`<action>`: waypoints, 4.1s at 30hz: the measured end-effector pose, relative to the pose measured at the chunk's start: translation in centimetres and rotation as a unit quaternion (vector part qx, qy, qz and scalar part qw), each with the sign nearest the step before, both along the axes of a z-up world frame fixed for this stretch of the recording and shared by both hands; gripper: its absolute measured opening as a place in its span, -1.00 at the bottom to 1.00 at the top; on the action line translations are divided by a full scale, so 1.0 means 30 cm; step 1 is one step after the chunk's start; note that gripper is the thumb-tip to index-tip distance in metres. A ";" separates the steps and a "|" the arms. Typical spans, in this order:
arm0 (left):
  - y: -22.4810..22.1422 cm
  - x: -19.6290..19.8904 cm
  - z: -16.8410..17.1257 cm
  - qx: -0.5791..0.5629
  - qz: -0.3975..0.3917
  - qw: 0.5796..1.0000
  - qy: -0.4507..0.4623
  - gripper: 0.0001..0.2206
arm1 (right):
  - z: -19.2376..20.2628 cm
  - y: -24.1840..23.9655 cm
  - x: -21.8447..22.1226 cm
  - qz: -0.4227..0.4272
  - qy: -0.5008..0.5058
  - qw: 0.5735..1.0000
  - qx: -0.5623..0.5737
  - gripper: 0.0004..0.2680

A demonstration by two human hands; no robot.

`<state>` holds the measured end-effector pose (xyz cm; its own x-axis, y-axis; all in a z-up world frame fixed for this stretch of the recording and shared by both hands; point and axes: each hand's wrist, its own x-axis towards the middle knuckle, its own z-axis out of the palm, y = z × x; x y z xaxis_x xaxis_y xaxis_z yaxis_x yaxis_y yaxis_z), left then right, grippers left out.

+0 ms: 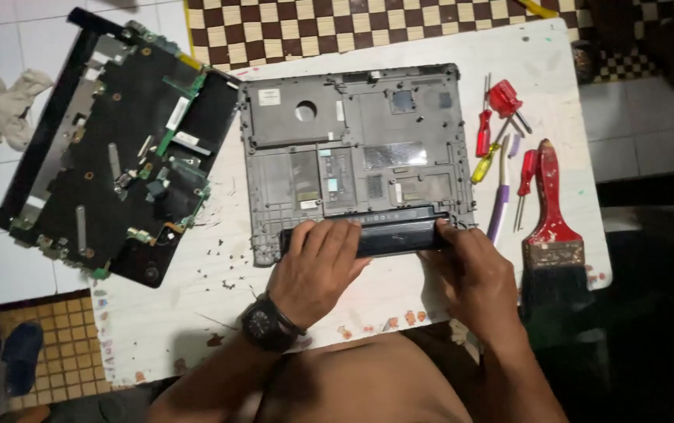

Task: Removing a laptop battery and cleaning the internal components and battery using brushes

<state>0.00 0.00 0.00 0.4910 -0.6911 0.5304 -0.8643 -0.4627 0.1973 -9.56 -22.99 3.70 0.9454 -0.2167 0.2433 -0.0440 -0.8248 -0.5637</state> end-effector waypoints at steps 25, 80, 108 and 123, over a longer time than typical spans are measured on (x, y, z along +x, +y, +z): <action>-0.121 -0.021 0.102 0.038 0.027 0.999 0.016 -0.49 | 0.175 -0.204 0.320 0.064 0.079 0.994 -0.029 -0.76; 0.006 -0.035 0.021 -0.045 0.086 0.995 -0.025 -0.56 | 0.014 -0.202 0.413 0.076 0.114 0.972 -0.193 -0.59; -0.085 0.061 0.134 0.071 -0.021 0.997 -0.032 -0.58 | 0.444 -0.156 0.229 0.028 -0.062 0.995 0.077 -0.77; -0.081 0.058 0.047 -0.010 -0.057 0.998 -0.002 -0.60 | -0.074 -0.072 0.016 -0.049 -0.226 0.973 0.013 -0.77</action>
<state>1.73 -2.42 1.41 0.4075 -0.7313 0.5470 -0.9120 -0.3566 0.2027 -9.08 -25.14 1.48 0.7180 -0.3121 0.6222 0.1355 -0.8141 -0.5647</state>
